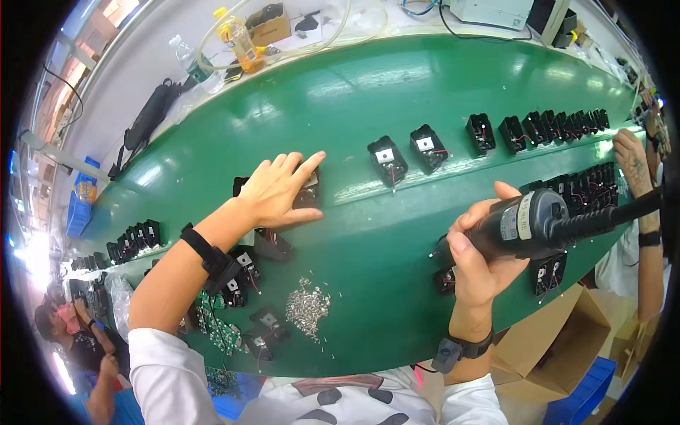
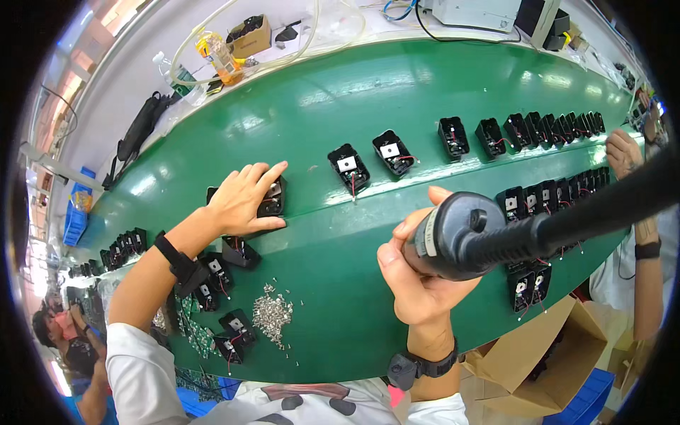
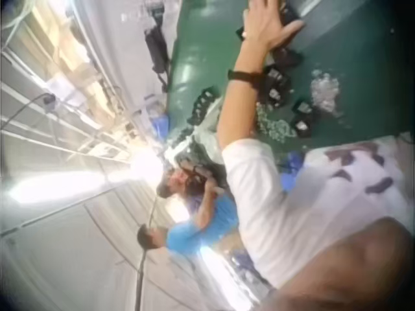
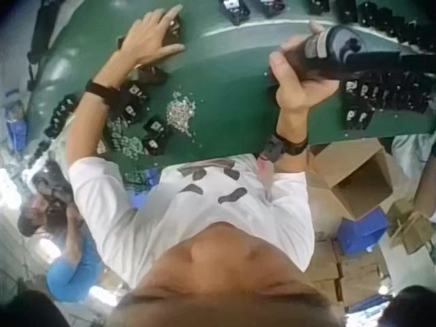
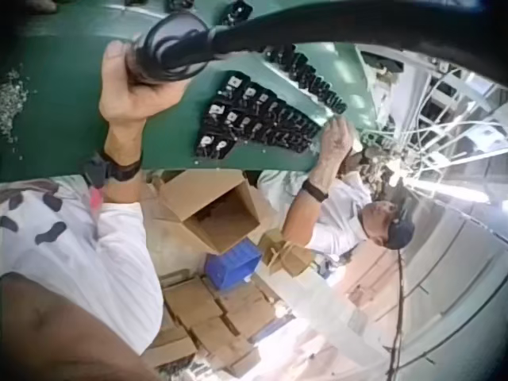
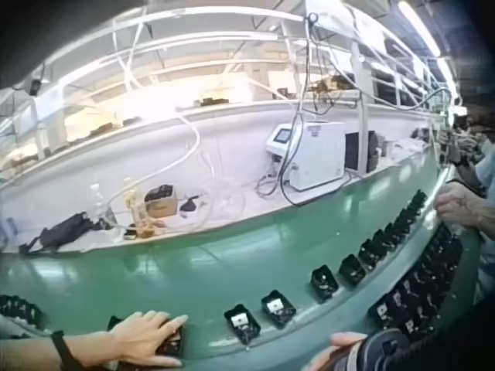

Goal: The person picks up a screw, places it on the tip of a power screwdriver, and drives it into a black plastic housing. They repeat this process for several housings along a green assembly line.

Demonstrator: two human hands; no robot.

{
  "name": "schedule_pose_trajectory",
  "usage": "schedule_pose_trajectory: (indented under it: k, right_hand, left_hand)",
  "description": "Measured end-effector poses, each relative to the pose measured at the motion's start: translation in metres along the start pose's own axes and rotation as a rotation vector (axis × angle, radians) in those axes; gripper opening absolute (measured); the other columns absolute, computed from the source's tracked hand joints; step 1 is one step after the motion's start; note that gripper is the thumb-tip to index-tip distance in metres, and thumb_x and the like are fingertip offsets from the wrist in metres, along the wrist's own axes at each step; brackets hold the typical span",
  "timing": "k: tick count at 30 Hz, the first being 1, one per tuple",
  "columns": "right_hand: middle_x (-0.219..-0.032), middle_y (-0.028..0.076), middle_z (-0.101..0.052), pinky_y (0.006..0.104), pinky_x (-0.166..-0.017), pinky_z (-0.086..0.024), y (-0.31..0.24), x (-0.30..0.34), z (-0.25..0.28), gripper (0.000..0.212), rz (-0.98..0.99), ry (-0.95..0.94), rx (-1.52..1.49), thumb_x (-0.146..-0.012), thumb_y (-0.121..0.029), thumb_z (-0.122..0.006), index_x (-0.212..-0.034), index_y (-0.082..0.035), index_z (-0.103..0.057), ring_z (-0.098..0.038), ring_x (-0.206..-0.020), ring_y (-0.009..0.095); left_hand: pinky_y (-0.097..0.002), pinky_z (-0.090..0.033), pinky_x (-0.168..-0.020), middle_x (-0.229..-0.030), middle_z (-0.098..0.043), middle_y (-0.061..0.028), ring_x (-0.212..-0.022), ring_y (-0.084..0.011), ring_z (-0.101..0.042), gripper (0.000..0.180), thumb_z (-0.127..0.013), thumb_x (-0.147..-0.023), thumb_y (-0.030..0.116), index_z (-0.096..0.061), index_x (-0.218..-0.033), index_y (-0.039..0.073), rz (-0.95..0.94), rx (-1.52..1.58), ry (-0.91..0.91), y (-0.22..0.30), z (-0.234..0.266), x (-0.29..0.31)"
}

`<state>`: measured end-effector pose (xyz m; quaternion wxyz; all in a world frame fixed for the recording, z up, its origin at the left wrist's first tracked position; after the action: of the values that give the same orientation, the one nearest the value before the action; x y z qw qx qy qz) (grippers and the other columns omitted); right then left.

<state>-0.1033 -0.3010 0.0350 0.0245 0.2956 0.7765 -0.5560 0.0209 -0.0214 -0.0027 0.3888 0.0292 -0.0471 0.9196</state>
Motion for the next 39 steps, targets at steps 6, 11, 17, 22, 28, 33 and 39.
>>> schedule_pose_trajectory:
  k: [6, 11, 17, 22, 28, 33, 39]
  right_hand:
    - [-0.085, 0.012, -0.061, 0.0263, -0.06, -0.048, -0.008, -0.018, 0.016, 0.063, 0.105, 0.06, 0.022, -0.069, 0.009, -0.066, -0.126, 0.009, -0.04, -0.056, -0.063, 0.013]
    - [-0.087, 0.012, -0.06, 0.0244, -0.054, -0.048, -0.02, -0.022, 0.029, 0.063, 0.155, 0.153, -0.031, -0.068, 0.011, -0.065, -0.126, 0.009, -0.04, -0.056, -0.062, 0.014]
    - [-0.086, 0.013, -0.061, 0.0243, -0.054, -0.048, -0.015, -0.02, 0.026, 0.061, 0.132, 0.13, -0.007, -0.066, 0.013, -0.064, -0.124, 0.011, -0.042, -0.056, -0.062, 0.013]
    - [-0.088, 0.013, -0.061, 0.0234, -0.055, -0.048, -0.008, -0.021, 0.028, 0.062, 0.133, 0.087, 0.052, -0.067, 0.013, -0.064, -0.125, 0.011, -0.041, -0.055, -0.062, 0.011]
    - [-0.086, 0.013, -0.059, 0.0246, -0.056, -0.048, -0.017, -0.021, 0.023, 0.063, 0.143, 0.122, 0.009, -0.068, 0.012, -0.064, -0.127, 0.01, -0.039, -0.055, -0.064, 0.013]
    - [-0.086, 0.013, -0.058, 0.0254, -0.056, -0.049, -0.01, -0.019, 0.017, 0.063, 0.12, 0.086, 0.035, -0.068, 0.012, -0.064, -0.125, 0.01, -0.04, -0.054, -0.065, 0.014]
    - [-0.086, 0.012, -0.059, 0.0241, -0.055, -0.048, -0.007, -0.013, 0.013, 0.062, 0.124, 0.063, 0.063, -0.068, 0.014, -0.063, -0.126, 0.011, -0.04, -0.055, -0.066, 0.012]
  left_hand:
    - [-0.0394, -0.045, -0.077, -0.099, -0.051, -0.0145, -0.095, -0.0315, -0.054, 0.076, -0.066, -0.08, 0.051, -0.041, -0.133, 0.003, 0.015, 0.067, 0.128, 0.01, 0.005, -0.031]
    - [-0.0406, -0.045, -0.079, -0.101, -0.053, -0.0155, -0.096, -0.0322, -0.054, 0.075, -0.066, -0.08, 0.05, -0.041, -0.132, 0.003, -0.002, 0.163, 0.237, 0.041, 0.005, -0.064]
    - [-0.042, -0.045, -0.082, -0.108, -0.054, -0.0184, -0.102, -0.0332, -0.054, 0.08, -0.068, -0.079, 0.049, -0.039, -0.135, 0.001, 0.177, 0.232, 0.128, 0.048, 0.012, -0.078]
    - [-0.0441, -0.04, -0.098, -0.126, -0.05, -0.0225, -0.119, -0.0368, -0.048, 0.081, -0.065, -0.081, 0.044, -0.035, -0.141, -0.001, 0.088, 0.198, 0.374, 0.037, 0.028, -0.053]
    - [-0.0412, -0.042, -0.1, -0.131, -0.05, -0.0187, -0.12, -0.0339, -0.05, 0.06, -0.062, -0.074, 0.018, -0.052, -0.132, 0.008, 0.292, -0.062, 0.271, -0.05, 0.024, 0.04]
    - [-0.0324, -0.049, -0.082, -0.113, -0.062, -0.0169, -0.093, -0.023, -0.063, 0.041, -0.067, -0.075, 0.023, -0.067, -0.109, 0.0, 0.661, 0.532, 0.1, -0.087, -0.005, 0.065]
    - [-0.0368, -0.052, -0.082, -0.097, -0.068, -0.0201, -0.089, -0.0281, -0.066, 0.038, -0.067, -0.077, 0.028, -0.069, -0.1, -0.002, 0.581, 0.72, 0.186, -0.057, -0.006, 0.03]
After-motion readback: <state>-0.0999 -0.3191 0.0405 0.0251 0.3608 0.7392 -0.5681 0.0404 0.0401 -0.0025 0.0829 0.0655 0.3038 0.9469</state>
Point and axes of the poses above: each hand's wrist, its own x-axis away from the middle knuckle, its own z-axis out of the back of the hand, y = z × x, the point moved 3 cm from there along -x, towards the middle knuckle
